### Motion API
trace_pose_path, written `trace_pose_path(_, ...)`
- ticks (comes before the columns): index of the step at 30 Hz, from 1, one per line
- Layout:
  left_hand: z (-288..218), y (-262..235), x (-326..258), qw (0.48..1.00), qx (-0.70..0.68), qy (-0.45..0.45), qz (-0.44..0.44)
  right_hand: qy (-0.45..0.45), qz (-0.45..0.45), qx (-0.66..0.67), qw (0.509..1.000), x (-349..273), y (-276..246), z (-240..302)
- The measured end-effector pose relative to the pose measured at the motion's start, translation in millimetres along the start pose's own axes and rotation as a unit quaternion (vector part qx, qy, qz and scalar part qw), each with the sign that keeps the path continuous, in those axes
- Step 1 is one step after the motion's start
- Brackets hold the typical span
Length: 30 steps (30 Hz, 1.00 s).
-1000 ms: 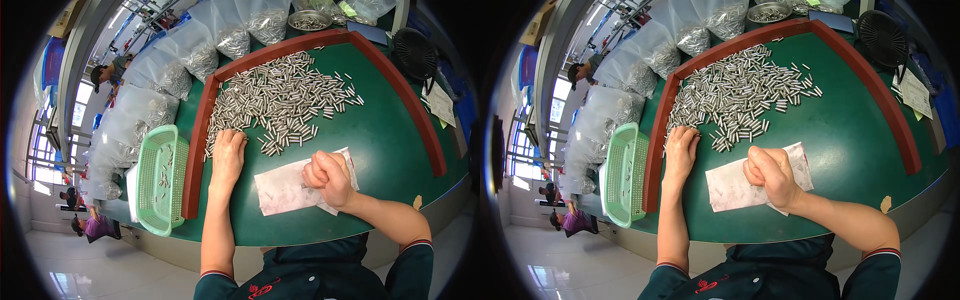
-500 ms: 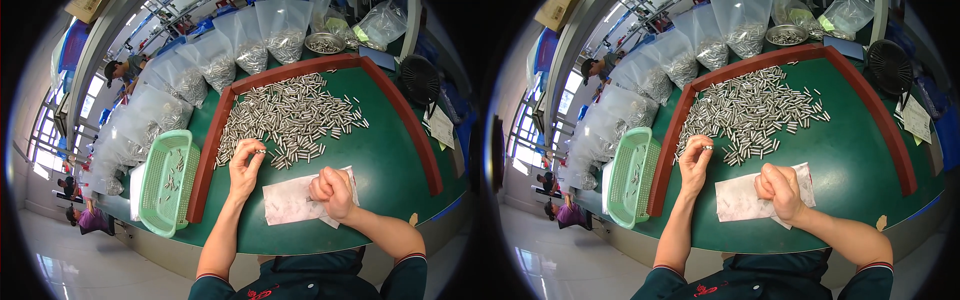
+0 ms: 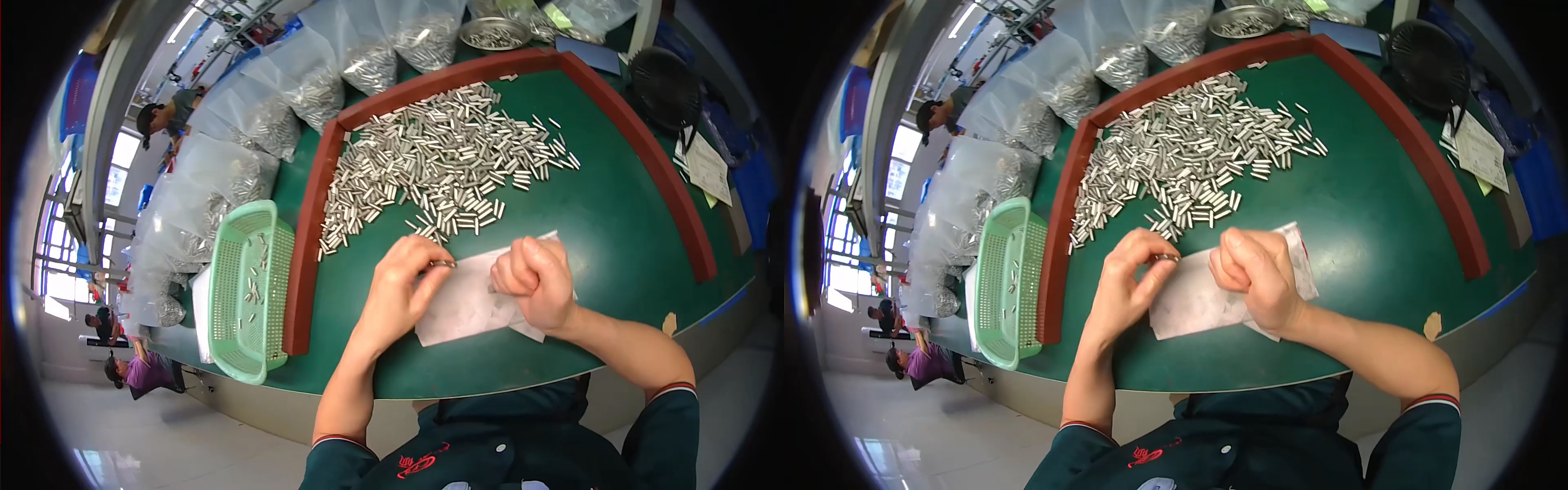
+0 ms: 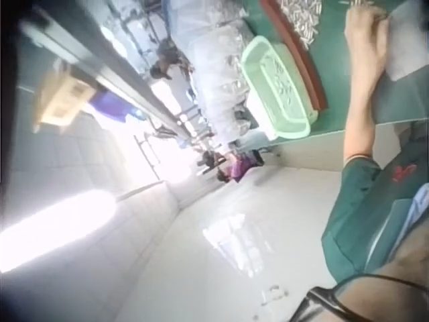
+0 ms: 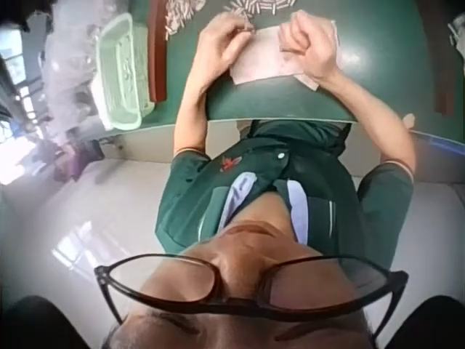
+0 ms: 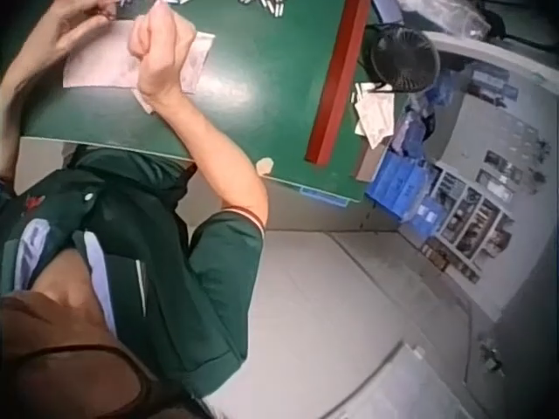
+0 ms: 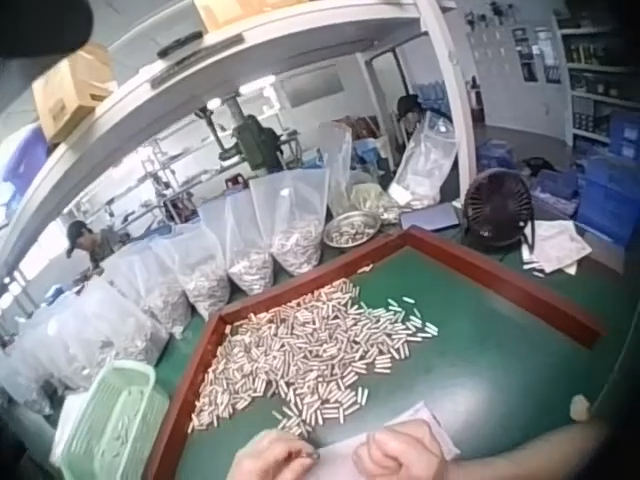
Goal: The worker is inspecting small cylindrical metal pins and using a hand tool to clean or deburr them on a workbench.
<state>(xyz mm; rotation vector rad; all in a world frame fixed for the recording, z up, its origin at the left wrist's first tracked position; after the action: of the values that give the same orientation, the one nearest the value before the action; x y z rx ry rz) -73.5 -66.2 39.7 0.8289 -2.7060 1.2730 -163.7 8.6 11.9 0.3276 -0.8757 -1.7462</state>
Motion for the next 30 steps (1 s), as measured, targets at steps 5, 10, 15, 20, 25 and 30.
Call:
trace_pose_path(5, -13, 33, -11, 0.997, 0.060, 0.020, 0.046, -0.021, -0.023, 0.056, 0.998, 14, -11, 16)
trace_pose_path(10, -11, 38, -11, 0.997, 0.066, -0.002, 0.035, 0.002, -0.028, 0.029, 0.999, 10, -9, 4)
trace_pose_path(15, -6, 40, -14, 0.998, 0.056, -0.016, 0.035, 0.023, -0.041, 0.017, 0.999, 9, -10, -9)
trace_pose_path(20, -8, 40, -13, 0.997, 0.058, -0.025, 0.036, 0.020, -0.035, 0.013, 0.999, 9, -7, -7)
trace_pose_path(25, -6, 38, -13, 0.998, 0.058, -0.024, 0.031, 0.027, -0.028, 0.013, 0.999, 11, -6, -10)
trace_pose_path(30, -7, 38, -13, 0.997, 0.062, -0.019, 0.029, 0.039, -0.016, -0.001, 0.999, 10, -3, -12)
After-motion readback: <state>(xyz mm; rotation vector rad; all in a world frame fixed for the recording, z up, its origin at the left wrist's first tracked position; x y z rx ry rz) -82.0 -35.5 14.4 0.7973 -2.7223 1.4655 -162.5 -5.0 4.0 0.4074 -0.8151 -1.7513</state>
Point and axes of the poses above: each hand's wrist, its own x-axis towards the middle knuckle, its own y-axis out of the palm, z = x × y, the point moved 10 cm from there along x, towards the middle knuckle, and after that the axes turned 3 degrees about x, right-handed, at the moved point
